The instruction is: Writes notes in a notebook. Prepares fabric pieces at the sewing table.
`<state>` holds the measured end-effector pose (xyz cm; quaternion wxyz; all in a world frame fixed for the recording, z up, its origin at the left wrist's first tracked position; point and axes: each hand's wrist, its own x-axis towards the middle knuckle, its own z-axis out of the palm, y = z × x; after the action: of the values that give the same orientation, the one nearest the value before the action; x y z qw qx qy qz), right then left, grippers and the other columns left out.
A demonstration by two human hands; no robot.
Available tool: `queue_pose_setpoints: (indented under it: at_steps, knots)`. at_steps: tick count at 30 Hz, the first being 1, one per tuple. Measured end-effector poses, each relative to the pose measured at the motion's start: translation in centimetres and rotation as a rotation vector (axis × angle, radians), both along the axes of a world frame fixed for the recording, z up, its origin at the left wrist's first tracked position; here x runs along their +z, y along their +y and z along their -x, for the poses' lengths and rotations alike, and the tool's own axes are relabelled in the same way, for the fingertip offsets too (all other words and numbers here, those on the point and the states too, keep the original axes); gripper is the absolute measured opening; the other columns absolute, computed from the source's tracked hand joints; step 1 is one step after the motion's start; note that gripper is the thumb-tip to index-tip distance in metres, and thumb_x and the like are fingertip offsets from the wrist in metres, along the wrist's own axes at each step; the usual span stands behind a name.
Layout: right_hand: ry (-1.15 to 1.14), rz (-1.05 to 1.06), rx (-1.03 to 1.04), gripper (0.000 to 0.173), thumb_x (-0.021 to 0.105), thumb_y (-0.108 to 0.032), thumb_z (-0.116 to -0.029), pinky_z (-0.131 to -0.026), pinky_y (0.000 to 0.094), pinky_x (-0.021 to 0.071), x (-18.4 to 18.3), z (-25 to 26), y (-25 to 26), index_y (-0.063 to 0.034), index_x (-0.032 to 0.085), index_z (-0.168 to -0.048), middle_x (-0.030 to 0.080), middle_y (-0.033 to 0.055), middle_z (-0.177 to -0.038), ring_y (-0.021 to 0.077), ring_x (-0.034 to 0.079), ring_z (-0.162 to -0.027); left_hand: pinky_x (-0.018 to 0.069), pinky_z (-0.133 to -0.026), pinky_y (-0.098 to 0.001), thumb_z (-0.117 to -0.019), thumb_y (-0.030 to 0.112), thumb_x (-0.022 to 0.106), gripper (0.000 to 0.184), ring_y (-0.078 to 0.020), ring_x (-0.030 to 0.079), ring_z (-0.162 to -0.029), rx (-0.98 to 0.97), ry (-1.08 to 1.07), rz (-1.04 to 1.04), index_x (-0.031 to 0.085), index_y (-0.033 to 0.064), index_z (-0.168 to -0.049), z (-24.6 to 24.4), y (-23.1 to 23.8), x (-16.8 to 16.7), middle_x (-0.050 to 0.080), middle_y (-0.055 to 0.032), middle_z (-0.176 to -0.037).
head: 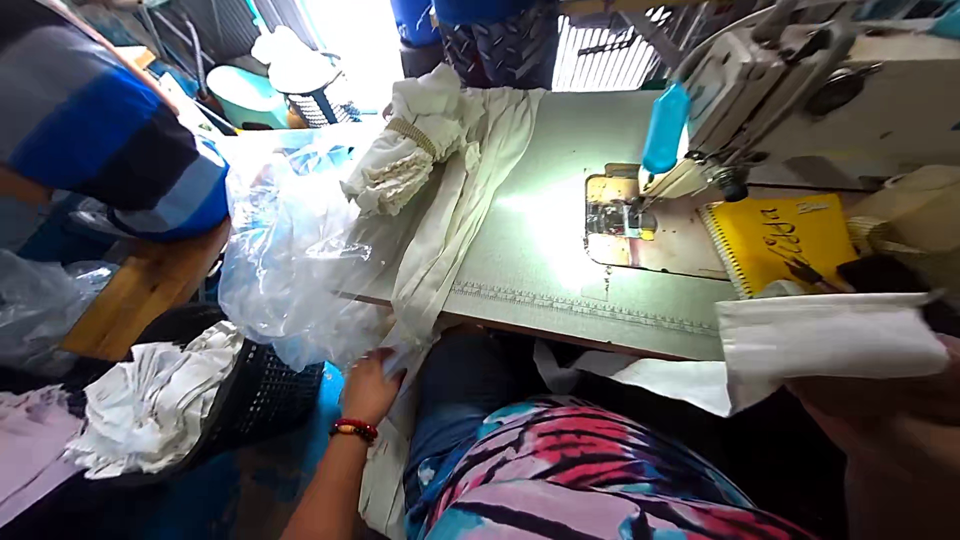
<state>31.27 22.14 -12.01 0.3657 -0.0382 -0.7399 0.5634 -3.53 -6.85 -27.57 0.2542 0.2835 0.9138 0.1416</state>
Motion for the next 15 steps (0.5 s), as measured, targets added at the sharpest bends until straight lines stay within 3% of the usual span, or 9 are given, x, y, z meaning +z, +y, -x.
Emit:
queue_pose_setpoints:
  at_steps: [2, 4, 6, 8, 11, 13, 15]
  knots:
    - [0.030, -0.030, 0.061, 0.034, 0.073, -0.017, -0.0943, -0.094, 0.0215, 0.0576, -1.7, 1.0, 0.4, -0.0296, 0.071, -0.126, 0.072, -0.0159, -0.120, -0.0001, 0.067, -0.109, 0.0168, -0.120, -0.0698, -0.0767, 0.053, 0.085, 0.112, -0.0433, 0.025, -0.153, 0.087, 0.092, 0.144, 0.027, 0.0102, -0.162, 1.7, -2.6, -3.6, 0.029, -0.0230, -0.165]
    - [0.015, -0.017, 0.074, 0.032, 0.073, -0.017, -0.0937, -0.093, 0.0214, 0.0581, -1.6, 2.1, -0.2, -0.0296, 0.072, -0.124, 0.072, -0.0162, -0.118, -0.0002, 0.068, -0.108, 0.0148, -0.119, -0.0732, -0.0688, 0.060, 0.087, 0.127, -0.0423, 0.017, -0.156, 0.066, 0.158, 0.205, 0.017, 0.0148, -0.165, 1.2, -3.2, -6.2, 0.023, -0.0200, -0.168]
    - [-0.004, -0.007, 0.096, 0.031, 0.073, -0.017, -0.0938, -0.093, 0.0218, 0.0583, -1.5, 2.7, -0.6, -0.0285, 0.072, -0.123, 0.073, -0.0155, -0.117, 0.0006, 0.068, -0.107, 0.0177, -0.119, -0.0713, -0.0682, 0.053, 0.089, 0.122, -0.0454, 0.021, -0.154, 0.097, 0.238, 0.092, 0.025, 0.0130, -0.163, -0.4, -3.8, -7.7, 0.032, -0.0241, -0.163]
    - [-0.016, -0.002, 0.121, 0.032, 0.073, -0.018, -0.0942, -0.093, 0.0217, 0.0584, -1.4, 2.8, -0.5, -0.0281, 0.071, -0.124, 0.073, -0.0149, -0.117, 0.0009, 0.068, -0.107, 0.0214, -0.122, -0.0634, -0.0691, 0.045, 0.091, 0.113, -0.0485, 0.028, -0.150, 0.183, 0.274, -0.145, 0.034, 0.0052, -0.159, -1.9, -4.9, -8.5, 0.036, -0.0310, -0.158]
    - [-0.026, 0.031, 0.132, 0.031, 0.072, -0.019, -0.0947, -0.092, 0.0210, 0.0587, -1.6, 2.5, -0.1, -0.0282, 0.071, -0.125, 0.073, -0.0147, -0.118, 0.0007, 0.068, -0.107, 0.0287, -0.119, -0.0613, -0.0749, 0.047, 0.086, 0.105, -0.0508, 0.033, -0.146, 0.228, 0.279, -0.290, 0.038, -0.0017, -0.154, -2.8, -4.3, -6.3, 0.038, -0.0321, -0.156]
    - [-0.020, 0.064, 0.146, 0.030, 0.071, -0.019, -0.0954, -0.091, 0.0207, 0.0591, -1.8, 2.7, -0.1, -0.0279, 0.072, -0.124, 0.073, -0.0141, -0.117, 0.0010, 0.069, -0.106, 0.0324, -0.116, -0.0635, -0.0757, 0.052, 0.084, 0.110, -0.0518, 0.038, -0.143, 0.165, 0.248, -0.248, 0.034, -0.0020, -0.157, -2.6, -1.4, -4.1, 0.040, -0.0333, -0.154]
    - [-0.019, 0.083, 0.168, 0.030, 0.070, -0.018, -0.0960, -0.091, 0.0197, 0.0586, -1.6, 3.1, -0.8, -0.0289, 0.072, -0.124, 0.073, -0.0154, -0.117, -0.0003, 0.069, -0.106, 0.0370, -0.114, -0.0619, -0.0793, 0.052, 0.082, 0.112, -0.0515, 0.042, -0.140, 0.146, 0.070, -0.215, 0.025, -0.0030, -0.159, -1.8, 2.9, -3.4, 0.037, -0.0371, -0.153]
